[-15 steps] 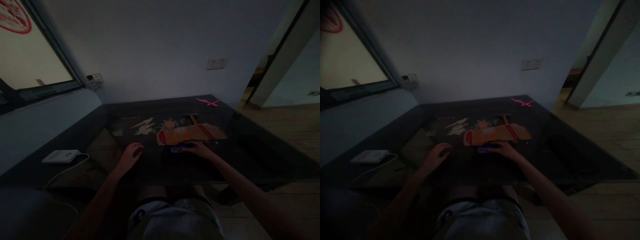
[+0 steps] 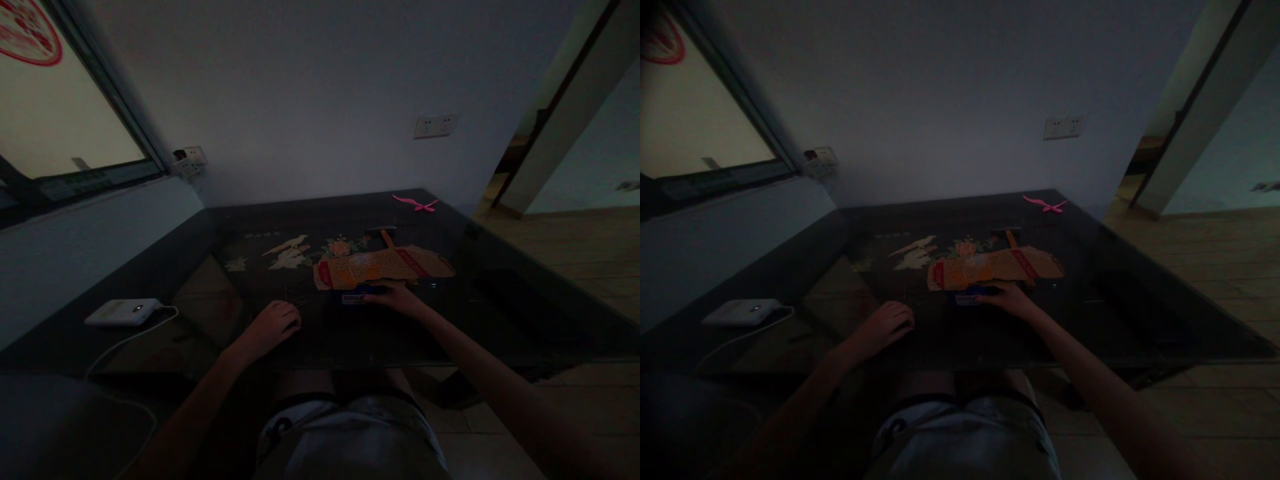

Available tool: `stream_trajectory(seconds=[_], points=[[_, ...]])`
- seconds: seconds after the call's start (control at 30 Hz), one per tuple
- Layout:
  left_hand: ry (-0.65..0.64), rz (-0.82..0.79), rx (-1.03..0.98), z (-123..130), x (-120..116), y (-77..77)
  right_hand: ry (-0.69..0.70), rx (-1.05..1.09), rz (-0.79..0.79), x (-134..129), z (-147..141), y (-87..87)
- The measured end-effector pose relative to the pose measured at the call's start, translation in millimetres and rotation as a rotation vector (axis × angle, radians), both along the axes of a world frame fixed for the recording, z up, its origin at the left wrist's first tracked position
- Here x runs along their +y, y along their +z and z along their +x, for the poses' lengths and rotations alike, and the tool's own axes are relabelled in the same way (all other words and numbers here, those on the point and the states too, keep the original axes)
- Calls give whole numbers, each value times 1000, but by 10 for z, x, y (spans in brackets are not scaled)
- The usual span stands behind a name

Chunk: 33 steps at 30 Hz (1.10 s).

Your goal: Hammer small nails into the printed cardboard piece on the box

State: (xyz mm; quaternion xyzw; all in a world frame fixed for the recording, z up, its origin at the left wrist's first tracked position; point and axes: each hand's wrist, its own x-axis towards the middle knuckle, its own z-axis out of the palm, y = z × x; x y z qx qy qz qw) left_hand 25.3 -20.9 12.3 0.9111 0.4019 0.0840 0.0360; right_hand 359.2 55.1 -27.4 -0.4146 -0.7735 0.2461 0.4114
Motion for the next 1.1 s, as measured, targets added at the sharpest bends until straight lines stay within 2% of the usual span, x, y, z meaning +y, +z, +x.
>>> stream_trajectory(seconds=[0.23, 0.4, 0.53, 0.63, 0.73, 0.83, 0.97, 1.1], points=[[22, 59, 7, 62, 17, -22, 9, -8, -3, -13, -29, 10], [88, -10, -135, 89, -18, 18, 30, -6, 6, -16, -49, 8], [85, -69, -364, 137, -69, 159, 46, -4, 11, -31, -51, 22], [126, -12, -552, 229, -36, 353, 46, -3, 12, -41, -50, 22], [188, 67, -755, 405, 168, 536, 42, -5, 19, -30, -52, 16], [220, 70, -969, 643, 546, 611, 41, -15, 33, -28, -48, 30], [193, -1, -1098, 909, 1016, 535, 12, -89, 57, -222, -13, 45], [198, -11, -1118, 987, 1129, 426, -263, -175, 155, -741, -5, 30]])
